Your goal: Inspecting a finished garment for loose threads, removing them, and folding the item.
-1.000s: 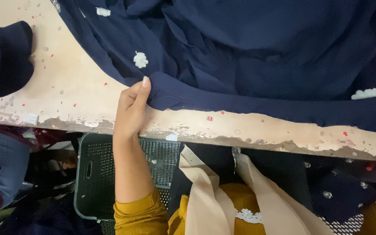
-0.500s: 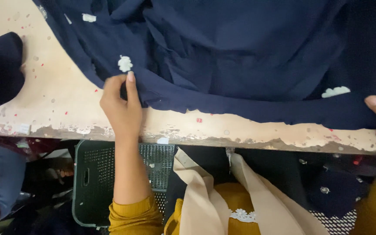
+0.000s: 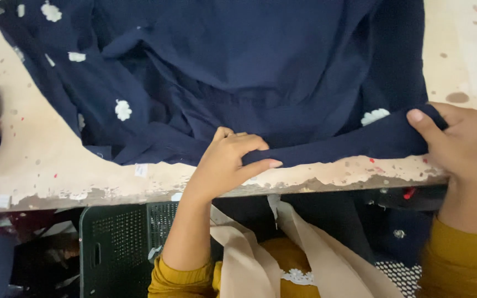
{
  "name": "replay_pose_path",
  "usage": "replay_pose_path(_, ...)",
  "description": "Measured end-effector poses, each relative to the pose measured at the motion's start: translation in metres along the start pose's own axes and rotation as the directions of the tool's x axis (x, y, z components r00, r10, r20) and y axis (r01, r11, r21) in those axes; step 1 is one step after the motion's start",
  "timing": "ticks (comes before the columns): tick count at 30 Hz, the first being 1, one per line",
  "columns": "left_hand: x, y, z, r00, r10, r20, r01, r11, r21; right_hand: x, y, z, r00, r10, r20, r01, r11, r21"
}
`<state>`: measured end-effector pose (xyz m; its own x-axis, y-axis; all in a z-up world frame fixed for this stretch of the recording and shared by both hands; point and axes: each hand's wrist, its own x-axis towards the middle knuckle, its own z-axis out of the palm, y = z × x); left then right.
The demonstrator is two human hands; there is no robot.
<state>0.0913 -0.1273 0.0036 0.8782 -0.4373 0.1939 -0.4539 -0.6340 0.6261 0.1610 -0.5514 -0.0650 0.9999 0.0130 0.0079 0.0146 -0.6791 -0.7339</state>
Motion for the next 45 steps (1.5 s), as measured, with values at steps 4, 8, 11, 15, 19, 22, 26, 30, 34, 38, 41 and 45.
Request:
replay_pose_path(4,-0.004,-0.005,0.002,0.997,-0.068,0.032,0.071,0.994,-0.083,-0.003,-0.023,-0.001,0.999,0.0,0.045,0.001,1.0,0.0)
replay_pose_path(8,-0.003,0.002,-0.001,0.994,-0.102,0.04,0.105,0.99,-0.089,-0.006,-0.012,0.0,0.999,0.01,0.04,-0.011,1.0,0.011)
replay_pose_path(11,0.003,0.0,-0.005,0.993,-0.118,0.027,0.12,0.988,-0.098,-0.004,-0.016,0.002,0.999,-0.024,0.041,0.022,0.999,0.044)
replay_pose_path(15,0.018,0.005,-0.02,0.957,-0.073,-0.281,0.109,0.987,0.117,0.008,-0.095,-0.005,0.967,-0.229,0.109,0.232,0.972,-0.017)
replay_pose_path(19,0.05,0.046,-0.045,0.874,0.049,-0.484,0.166,0.905,0.391,0.036,-0.174,-0.008,0.73,-0.648,0.216,0.68,0.719,-0.142)
replay_pose_path(22,0.075,0.06,-0.055,0.935,0.215,-0.284,-0.232,0.972,-0.027,0.054,-0.222,-0.003,0.698,-0.684,0.214,0.695,0.719,0.033)
replay_pose_path(26,0.088,0.039,-0.05,0.95,0.191,-0.249,-0.272,0.896,-0.35,0.085,-0.215,0.017,0.716,-0.687,0.122,0.668,0.726,0.163)
replay_pose_path(30,0.084,0.017,-0.046,0.996,0.018,-0.089,-0.067,0.814,-0.578,0.098,-0.185,0.046,0.833,-0.55,0.063,0.517,0.813,0.268)
replay_pose_path(34,0.083,0.018,-0.04,0.997,0.045,-0.062,-0.073,0.792,-0.606,0.097,-0.185,0.048,0.834,-0.55,0.046,0.521,0.811,0.267)
replay_pose_path(38,0.075,0.025,-0.044,0.999,-0.018,0.038,0.04,0.667,-0.744,0.084,-0.189,0.047,0.859,-0.509,0.052,0.466,0.821,0.329)
replay_pose_path(41,0.072,0.026,-0.044,0.998,-0.029,0.059,0.063,0.685,-0.726,0.083,-0.186,0.052,0.886,-0.457,0.08,0.403,0.843,0.357)
replay_pose_path(45,0.069,0.026,-0.041,0.997,-0.039,0.067,0.076,0.688,-0.721,0.081,-0.183,0.054,0.894,-0.44,0.08,0.379,0.84,0.389)
